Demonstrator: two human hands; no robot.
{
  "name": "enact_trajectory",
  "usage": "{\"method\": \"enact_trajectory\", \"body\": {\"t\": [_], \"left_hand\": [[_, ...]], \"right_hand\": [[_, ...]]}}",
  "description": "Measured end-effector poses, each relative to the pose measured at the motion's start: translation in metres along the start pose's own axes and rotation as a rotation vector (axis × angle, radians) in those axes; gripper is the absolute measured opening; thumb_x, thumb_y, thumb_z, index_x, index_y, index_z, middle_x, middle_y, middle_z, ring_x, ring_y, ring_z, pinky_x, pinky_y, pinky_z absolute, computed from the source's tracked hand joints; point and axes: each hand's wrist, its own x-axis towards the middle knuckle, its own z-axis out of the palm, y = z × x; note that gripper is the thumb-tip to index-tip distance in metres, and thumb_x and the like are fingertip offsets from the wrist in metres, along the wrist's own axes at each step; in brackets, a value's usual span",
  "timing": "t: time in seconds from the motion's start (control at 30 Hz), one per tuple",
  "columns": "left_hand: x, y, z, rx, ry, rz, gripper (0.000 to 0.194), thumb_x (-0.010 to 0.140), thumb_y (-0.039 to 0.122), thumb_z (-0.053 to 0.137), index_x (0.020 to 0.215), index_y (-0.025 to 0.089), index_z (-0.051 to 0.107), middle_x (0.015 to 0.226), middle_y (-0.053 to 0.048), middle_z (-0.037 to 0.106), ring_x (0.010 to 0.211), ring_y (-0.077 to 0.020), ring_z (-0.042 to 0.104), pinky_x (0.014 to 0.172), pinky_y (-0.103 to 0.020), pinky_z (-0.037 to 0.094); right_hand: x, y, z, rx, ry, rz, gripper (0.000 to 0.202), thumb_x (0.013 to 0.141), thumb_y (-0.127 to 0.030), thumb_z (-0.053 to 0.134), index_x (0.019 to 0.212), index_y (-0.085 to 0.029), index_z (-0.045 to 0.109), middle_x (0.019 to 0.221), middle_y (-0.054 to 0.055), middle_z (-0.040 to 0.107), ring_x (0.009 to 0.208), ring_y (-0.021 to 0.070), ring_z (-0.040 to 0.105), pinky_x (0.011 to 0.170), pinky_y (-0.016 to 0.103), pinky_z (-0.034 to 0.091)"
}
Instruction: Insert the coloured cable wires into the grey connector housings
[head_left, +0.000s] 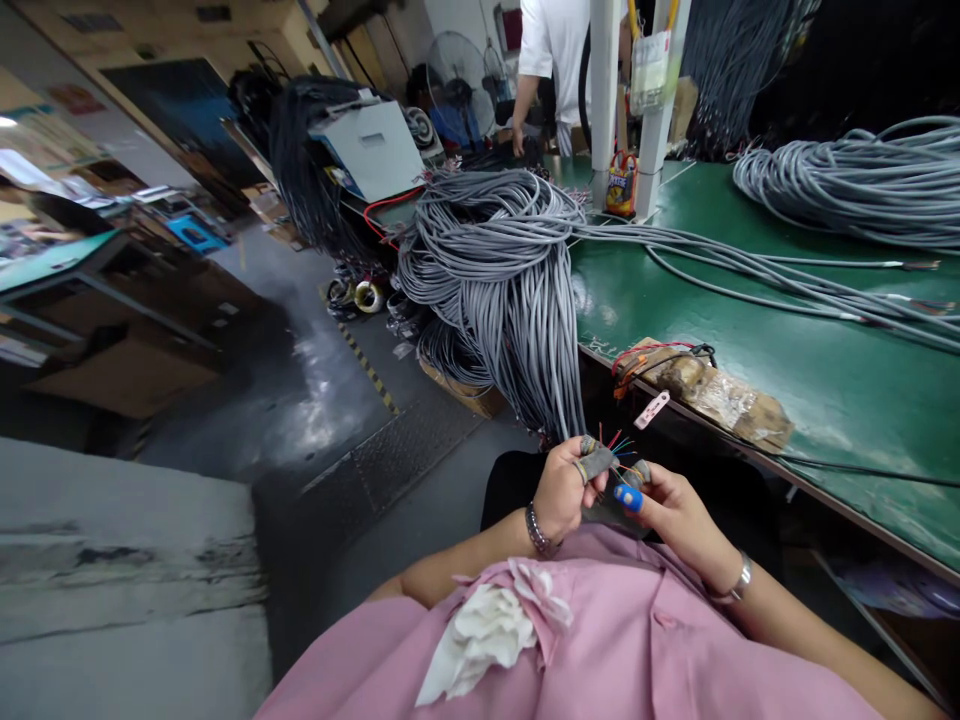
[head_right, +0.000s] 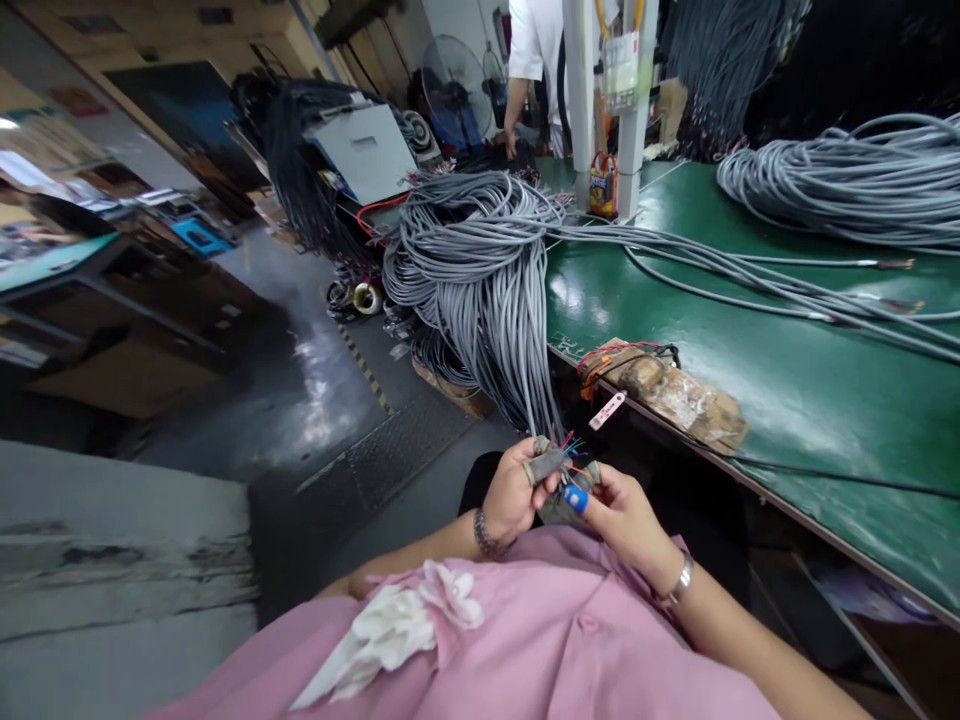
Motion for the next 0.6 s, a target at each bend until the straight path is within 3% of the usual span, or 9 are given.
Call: {"method": "enact_trajectory", "body": {"t": [0.1, 0.2, 0.27, 0.37, 0.47, 0.6], "left_hand": [[0.003, 0.005, -0.005, 0.002, -0.051, -0.056, 0.030, 0.072, 0.041, 0.066, 0.065, 0.015, 0.052, 0.047, 0.005, 0.050, 0.033, -0.0025, 0.030, 0.033, -0.019, 0.014], [0.005, 0.008, -0.007, 0.053, -0.099, -0.105, 0.029, 0.070, 0.039, 0.067, 0.065, 0.015, 0.052, 0.046, 0.005, 0.050, 0.031, -0.0024, 0.028, 0.032, -0.019, 0.013], [0.004, 0.009, -0.006, 0.112, -0.136, -0.128, 0.029, 0.070, 0.040, 0.067, 0.065, 0.015, 0.053, 0.046, 0.005, 0.050, 0.031, -0.0025, 0.029, 0.032, -0.019, 0.014], [0.002, 0.010, 0.000, 0.196, -0.200, -0.151, 0.033, 0.071, 0.044, 0.066, 0.062, 0.015, 0.053, 0.048, 0.004, 0.051, 0.031, -0.0030, 0.032, 0.032, -0.019, 0.018], [0.001, 0.010, 0.005, 0.248, -0.233, -0.147, 0.035, 0.072, 0.047, 0.065, 0.062, 0.015, 0.053, 0.048, 0.004, 0.051, 0.032, -0.0033, 0.033, 0.033, -0.018, 0.021], [0.002, 0.007, 0.005, 0.278, -0.250, -0.120, 0.035, 0.074, 0.047, 0.063, 0.063, 0.015, 0.053, 0.049, 0.003, 0.051, 0.033, -0.0037, 0.034, 0.033, -0.018, 0.021]], "right_hand": [[-0.001, -0.002, -0.018, 0.025, -0.077, 0.026, 0.030, 0.077, -0.044, 0.067, 0.088, -0.018, 0.061, 0.075, 0.002, 0.061, 0.062, 0.0116, 0.050, 0.057, 0.024, 0.041], [0.001, -0.008, -0.035, 0.091, -0.010, 0.031, 0.033, 0.082, -0.046, 0.061, 0.096, -0.016, 0.062, 0.086, 0.006, 0.063, 0.065, 0.0124, 0.052, 0.063, 0.028, 0.045], [0.004, -0.015, -0.039, 0.095, 0.032, 0.039, 0.036, 0.082, -0.047, 0.059, 0.101, -0.016, 0.062, 0.091, 0.008, 0.064, 0.068, 0.0132, 0.054, 0.065, 0.029, 0.047], [0.011, -0.029, -0.036, -0.001, -0.009, 0.039, 0.040, 0.079, -0.044, 0.065, 0.107, -0.016, 0.062, 0.096, 0.008, 0.065, 0.077, 0.0151, 0.057, 0.068, 0.028, 0.047], [0.019, -0.032, -0.028, -0.043, -0.031, 0.037, 0.035, 0.075, -0.043, 0.068, 0.096, -0.016, 0.064, 0.088, 0.005, 0.066, 0.076, 0.0151, 0.057, 0.068, 0.027, 0.047], [0.023, -0.021, -0.022, -0.019, 0.064, 0.021, 0.029, 0.073, -0.042, 0.070, 0.081, -0.016, 0.062, 0.074, 0.001, 0.063, 0.065, 0.0125, 0.055, 0.063, 0.026, 0.045]]}}
